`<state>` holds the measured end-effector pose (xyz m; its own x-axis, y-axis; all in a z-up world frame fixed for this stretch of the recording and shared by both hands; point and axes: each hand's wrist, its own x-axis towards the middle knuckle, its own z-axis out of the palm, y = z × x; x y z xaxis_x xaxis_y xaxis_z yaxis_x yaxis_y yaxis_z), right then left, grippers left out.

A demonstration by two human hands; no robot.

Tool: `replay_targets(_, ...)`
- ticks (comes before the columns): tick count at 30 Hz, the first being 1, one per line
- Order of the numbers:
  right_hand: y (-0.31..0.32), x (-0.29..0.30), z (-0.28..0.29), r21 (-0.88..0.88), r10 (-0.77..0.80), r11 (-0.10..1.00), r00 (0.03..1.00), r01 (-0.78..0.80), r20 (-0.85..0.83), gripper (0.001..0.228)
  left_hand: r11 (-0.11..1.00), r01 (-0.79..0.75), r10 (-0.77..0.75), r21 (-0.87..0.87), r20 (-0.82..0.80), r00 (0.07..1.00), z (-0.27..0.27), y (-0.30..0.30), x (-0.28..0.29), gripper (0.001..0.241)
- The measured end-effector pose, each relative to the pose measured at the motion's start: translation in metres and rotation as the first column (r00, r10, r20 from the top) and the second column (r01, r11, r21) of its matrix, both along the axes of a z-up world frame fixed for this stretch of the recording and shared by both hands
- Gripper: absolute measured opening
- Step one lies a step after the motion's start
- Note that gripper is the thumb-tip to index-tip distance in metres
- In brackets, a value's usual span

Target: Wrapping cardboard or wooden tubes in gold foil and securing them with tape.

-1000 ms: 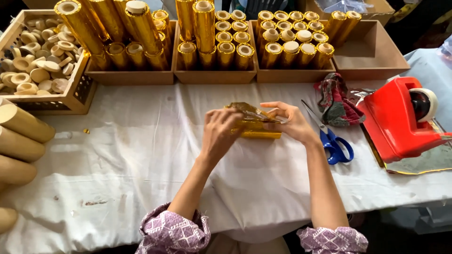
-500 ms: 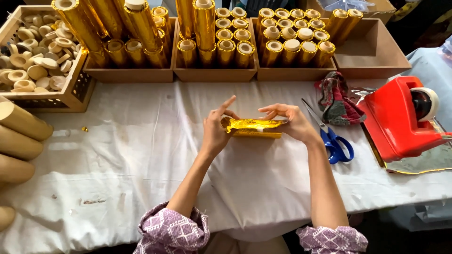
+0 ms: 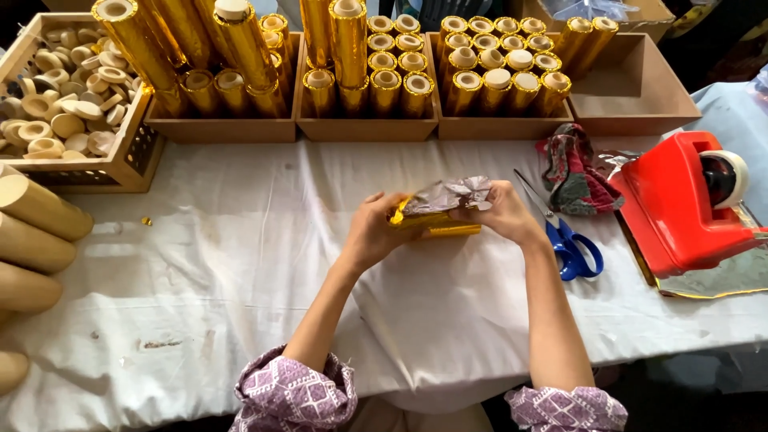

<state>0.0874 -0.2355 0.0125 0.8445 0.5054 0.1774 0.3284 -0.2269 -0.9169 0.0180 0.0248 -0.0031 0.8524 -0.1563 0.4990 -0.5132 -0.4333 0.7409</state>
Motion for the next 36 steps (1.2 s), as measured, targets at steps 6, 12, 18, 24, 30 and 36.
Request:
replay_targets(6, 0.003, -0.006, 0.005, -0.054, -0.022, 0.998, 0.997, 0.026, 0.071, 0.035, 0.992, -0.089, 0.085, 0.091, 0.045, 0.995, -0.011, -0.003, 0.000, 0.034)
replay_targets(12, 0.008, -0.016, 0.031, -0.192, -0.029, 0.979, 0.980, 0.068, 0.199, 0.042, 0.989, -0.112, 0.109, 0.098, 0.042, 0.993, -0.011, -0.004, 0.002, 0.023)
replay_targets(18, 0.009, -0.018, 0.031, -0.243, 0.031, 0.969, 0.970, 0.030, 0.242, 0.060, 0.978, -0.141, 0.127, 0.156, 0.097, 0.987, -0.019, -0.004, 0.002, 0.032)
replay_targets(24, 0.008, -0.013, 0.022, -0.298, 0.074, 0.954, 0.940, 0.030, 0.332, 0.049, 0.950, -0.232, 0.173, 0.209, 0.267, 0.948, -0.007, -0.007, -0.002, 0.027)
replay_targets(30, 0.010, -0.012, 0.019, -0.282, 0.046, 0.957, 0.934, 0.060, 0.354, 0.048, 0.945, -0.210, 0.141, 0.252, 0.265, 0.954, -0.005, -0.005, -0.004, 0.024)
replay_targets(36, 0.013, -0.015, 0.022, -0.261, 0.036, 0.964, 0.940, 0.058, 0.340, 0.043, 0.867, -0.312, 0.120, 0.389, 0.445, 0.888, -0.001, 0.001, -0.008, 0.012)
